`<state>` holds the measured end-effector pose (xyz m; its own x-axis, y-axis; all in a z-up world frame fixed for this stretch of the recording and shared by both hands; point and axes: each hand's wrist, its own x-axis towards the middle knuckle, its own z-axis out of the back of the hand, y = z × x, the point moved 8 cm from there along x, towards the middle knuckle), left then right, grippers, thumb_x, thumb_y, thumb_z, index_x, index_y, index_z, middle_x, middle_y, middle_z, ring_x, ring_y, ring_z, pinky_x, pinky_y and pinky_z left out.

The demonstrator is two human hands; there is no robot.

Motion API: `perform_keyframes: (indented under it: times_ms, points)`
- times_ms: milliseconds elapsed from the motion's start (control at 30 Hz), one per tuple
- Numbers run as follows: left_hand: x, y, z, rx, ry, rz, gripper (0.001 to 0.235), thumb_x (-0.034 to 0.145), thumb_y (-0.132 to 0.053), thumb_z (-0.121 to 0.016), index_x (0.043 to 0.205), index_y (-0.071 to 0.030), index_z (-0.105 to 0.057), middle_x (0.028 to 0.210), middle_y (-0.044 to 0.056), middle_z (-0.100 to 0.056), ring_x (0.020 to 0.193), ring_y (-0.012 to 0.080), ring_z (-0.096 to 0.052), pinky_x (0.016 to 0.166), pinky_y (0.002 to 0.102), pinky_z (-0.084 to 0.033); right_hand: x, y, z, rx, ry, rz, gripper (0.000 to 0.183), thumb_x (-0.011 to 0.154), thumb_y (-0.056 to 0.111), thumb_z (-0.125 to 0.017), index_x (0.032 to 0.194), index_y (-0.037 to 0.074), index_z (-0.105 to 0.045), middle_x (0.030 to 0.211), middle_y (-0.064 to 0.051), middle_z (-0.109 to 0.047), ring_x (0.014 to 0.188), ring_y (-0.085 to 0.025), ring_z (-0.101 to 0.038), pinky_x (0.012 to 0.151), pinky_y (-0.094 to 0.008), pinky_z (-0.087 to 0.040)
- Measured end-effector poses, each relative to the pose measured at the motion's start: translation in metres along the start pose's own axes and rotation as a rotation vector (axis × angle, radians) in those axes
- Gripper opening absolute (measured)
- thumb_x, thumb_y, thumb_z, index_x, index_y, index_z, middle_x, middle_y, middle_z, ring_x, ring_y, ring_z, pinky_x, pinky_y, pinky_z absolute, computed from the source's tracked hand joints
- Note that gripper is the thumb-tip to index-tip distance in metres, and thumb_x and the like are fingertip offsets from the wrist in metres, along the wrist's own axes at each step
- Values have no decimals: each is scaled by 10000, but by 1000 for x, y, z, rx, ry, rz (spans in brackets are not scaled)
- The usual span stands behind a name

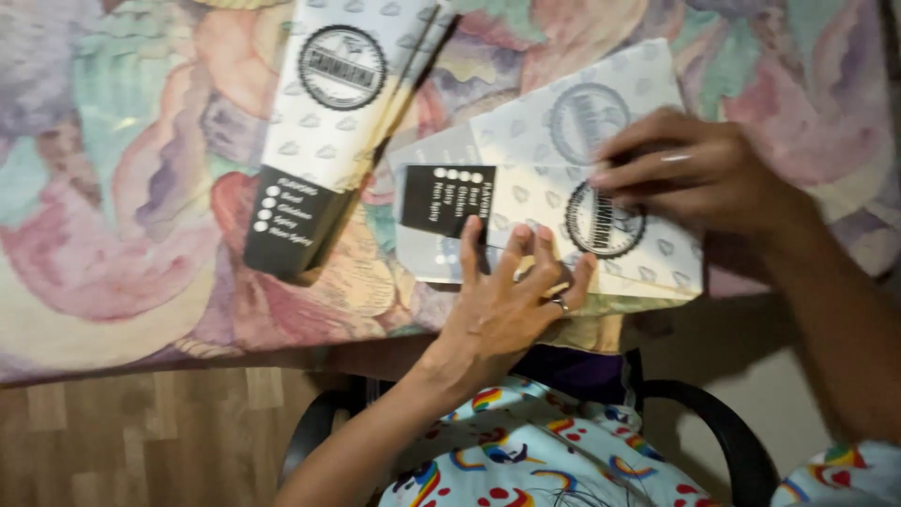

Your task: Folding and taping paper shawarma wrappers at a manual packaging station.

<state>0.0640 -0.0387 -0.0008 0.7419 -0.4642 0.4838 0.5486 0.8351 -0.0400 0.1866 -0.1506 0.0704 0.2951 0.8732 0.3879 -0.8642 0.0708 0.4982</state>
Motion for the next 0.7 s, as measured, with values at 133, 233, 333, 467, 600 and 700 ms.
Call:
perform_keyframes:
  times_ms: [133,233,333,467,600,700]
  points:
    - [2,3,5,18,42,-7,455,1019,-168,-617,1433,-193,-430,1341,159,-583,1274,371,-594,1026,737,-457,76,-16,-64,71,66,190,165,956,40,-735,1114,-8,-724,1186,-198,-676,1062,-323,-672,912,-422,-580]
    - [-2,2,-9,10,168,-26,645,1012,-455,-599,1543,-210,-327,1382,127,-533,1333,399,-509,1057,777,-396,132,-19,-102,115,187,-29,231,920,7,-733,1148,36,-723,1274,-206,-675,1122,-331,-678,963,-401,-596]
    - [-1,1,0,7,138,-32,603,939,-214,-650,1498,-220,-423,1379,151,-517,1306,408,-527,1069,767,-402,141,-13,-113,120,151,-31,266,888,-1,-781,1148,52,-759,1233,-140,-702,1195,-313,-613,1000,-420,-544]
    - [-1,2,3,-55,85,-5,592,934,-98,-676,1461,-210,-430,1312,147,-565,1307,421,-572,1062,780,-408,61,-20,-70,82,64,-44,297,955,-36,-683,1242,40,-697,1323,-194,-629,1221,-320,-609,1041,-402,-557]
    - [-4,0,-6,46,-41,11,460,1044,-185,-643,1453,-228,-438,1326,157,-621,1258,355,-623,1053,732,-424,-46,-17,5,-50,-96,-597,222,899,-72,-725,1120,-48,-729,1290,-225,-643,1142,-307,-675,994,-362,-605]
    - [-3,1,-4,117,-118,-19,508,1036,-245,-670,1466,-208,-402,1272,141,-616,1215,346,-638,1039,703,-452,-87,-22,32,-52,-217,-744,239,905,-124,-782,1134,-85,-727,1296,-231,-665,1188,-295,-650,1068,-361,-565]
